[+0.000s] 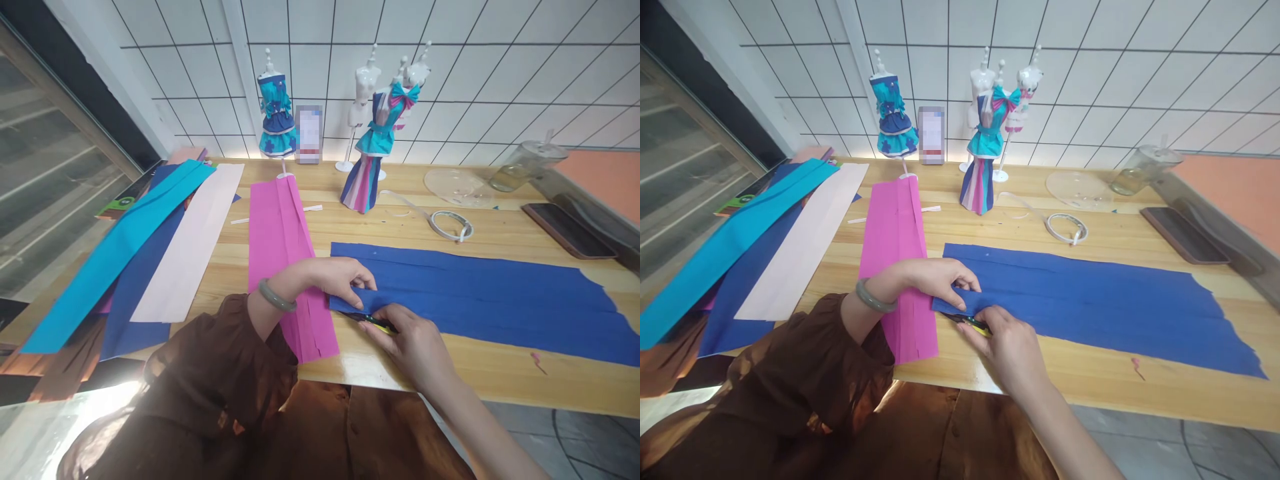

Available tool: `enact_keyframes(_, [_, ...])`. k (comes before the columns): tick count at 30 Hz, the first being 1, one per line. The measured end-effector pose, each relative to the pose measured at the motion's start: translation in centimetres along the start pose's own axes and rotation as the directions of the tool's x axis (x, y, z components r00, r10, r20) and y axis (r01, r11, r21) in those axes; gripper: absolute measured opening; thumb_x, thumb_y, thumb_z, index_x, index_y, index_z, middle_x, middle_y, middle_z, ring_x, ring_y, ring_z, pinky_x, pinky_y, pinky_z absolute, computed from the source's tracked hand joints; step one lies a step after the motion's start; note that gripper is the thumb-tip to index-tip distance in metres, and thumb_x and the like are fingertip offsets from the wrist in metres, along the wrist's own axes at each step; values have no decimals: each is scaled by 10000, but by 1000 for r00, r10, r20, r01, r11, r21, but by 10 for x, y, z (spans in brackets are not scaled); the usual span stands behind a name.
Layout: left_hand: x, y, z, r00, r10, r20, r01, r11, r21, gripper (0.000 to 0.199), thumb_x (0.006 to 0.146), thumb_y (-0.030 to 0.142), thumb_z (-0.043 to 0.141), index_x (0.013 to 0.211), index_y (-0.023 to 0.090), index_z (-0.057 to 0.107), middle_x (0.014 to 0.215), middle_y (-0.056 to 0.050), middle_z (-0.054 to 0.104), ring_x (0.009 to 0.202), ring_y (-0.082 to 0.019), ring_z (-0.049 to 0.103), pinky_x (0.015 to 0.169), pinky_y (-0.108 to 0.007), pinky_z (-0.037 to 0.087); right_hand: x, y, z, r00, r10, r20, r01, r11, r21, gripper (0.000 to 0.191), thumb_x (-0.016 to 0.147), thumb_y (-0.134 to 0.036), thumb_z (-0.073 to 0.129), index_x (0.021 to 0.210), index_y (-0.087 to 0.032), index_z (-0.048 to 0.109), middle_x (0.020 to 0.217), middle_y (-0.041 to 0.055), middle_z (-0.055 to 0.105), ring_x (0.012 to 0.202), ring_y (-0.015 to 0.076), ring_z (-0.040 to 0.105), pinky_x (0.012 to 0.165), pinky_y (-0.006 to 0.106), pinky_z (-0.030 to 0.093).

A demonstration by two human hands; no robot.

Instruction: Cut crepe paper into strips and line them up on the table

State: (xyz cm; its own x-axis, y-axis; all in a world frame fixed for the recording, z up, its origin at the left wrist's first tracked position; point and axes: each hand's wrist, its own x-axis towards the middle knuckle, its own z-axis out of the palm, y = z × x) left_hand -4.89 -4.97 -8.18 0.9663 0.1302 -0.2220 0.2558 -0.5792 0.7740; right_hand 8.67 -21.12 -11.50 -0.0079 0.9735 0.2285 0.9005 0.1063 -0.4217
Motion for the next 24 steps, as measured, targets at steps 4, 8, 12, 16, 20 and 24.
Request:
enact_keyframes(4, [0, 0, 0, 1000, 11, 0, -11, 1000, 19, 373, 684, 235, 659, 1045, 169, 588, 847, 13, 596, 750, -106, 516, 657, -201, 378, 1, -1, -2, 1000, -12, -2, 12, 1000, -21, 375, 824, -534, 470, 762, -189, 601, 713, 31, 649, 611, 162, 617, 568, 259, 401])
enact_keyframes(8, [0, -1, 0, 1000, 19, 1, -19, 1000, 17, 382, 684, 246, 660, 1049, 159, 585, 847, 10, 592, 757, -107, 515, 667, -200, 383, 3, -1, -2, 999, -30, -14, 29, 998, -52, 377, 829, -532, 461, 759, -192, 608, 708, 32, 654, 590, 157, 614, 549, 256, 399])
enact_keyframes(12, [1, -2, 0, 1000, 15, 3, -15, 1000, 2, 384, 684, 248, 661, 1051, 165, 585, 841, 12, 588, 753, -108, 518, 667, -201, 387, 3, 0, 0, 998, -50, -28, 48, 997, -68, 378, 832, -528, 461, 749, -192, 613, 702, 37, 657, 604, 162, 621, 554, 255, 402])
enact_keyframes(16, [1, -3, 1, 999, 34, 2, -34, 999, -22, 378, 680, 235, 661, 1042, 155, 587, 836, 8, 588, 747, -108, 516, 665, -204, 388, 3, 1, 0, 998, -54, -18, 53, 996, -78, 390, 837, -532, 449, 750, -190, 614, 692, 32, 653, 604, 161, 618, 552, 255, 391])
enact_keyframes(20, [1, -1, 1, 1000, 24, 10, -23, 999, -35, 371, 679, 222, 658, 1037, 152, 588, 810, 14, 585, 726, -104, 516, 658, -206, 391, 2, 0, 0, 998, -58, -16, 56, 995, -85, 396, 825, -549, 458, 763, -189, 612, 695, 23, 651, 578, 150, 606, 537, 253, 382])
enact_keyframes(24, [0, 1, 0, 1000, 9, -5, -9, 1000, 1, 375, 674, 224, 662, 1036, 158, 593, 826, 14, 587, 754, -107, 519, 674, -209, 391, 3, -2, 1, 998, -69, -8, 68, 993, -99, 399, 819, -554, 465, 770, -184, 606, 701, 29, 652, 585, 154, 609, 533, 254, 379])
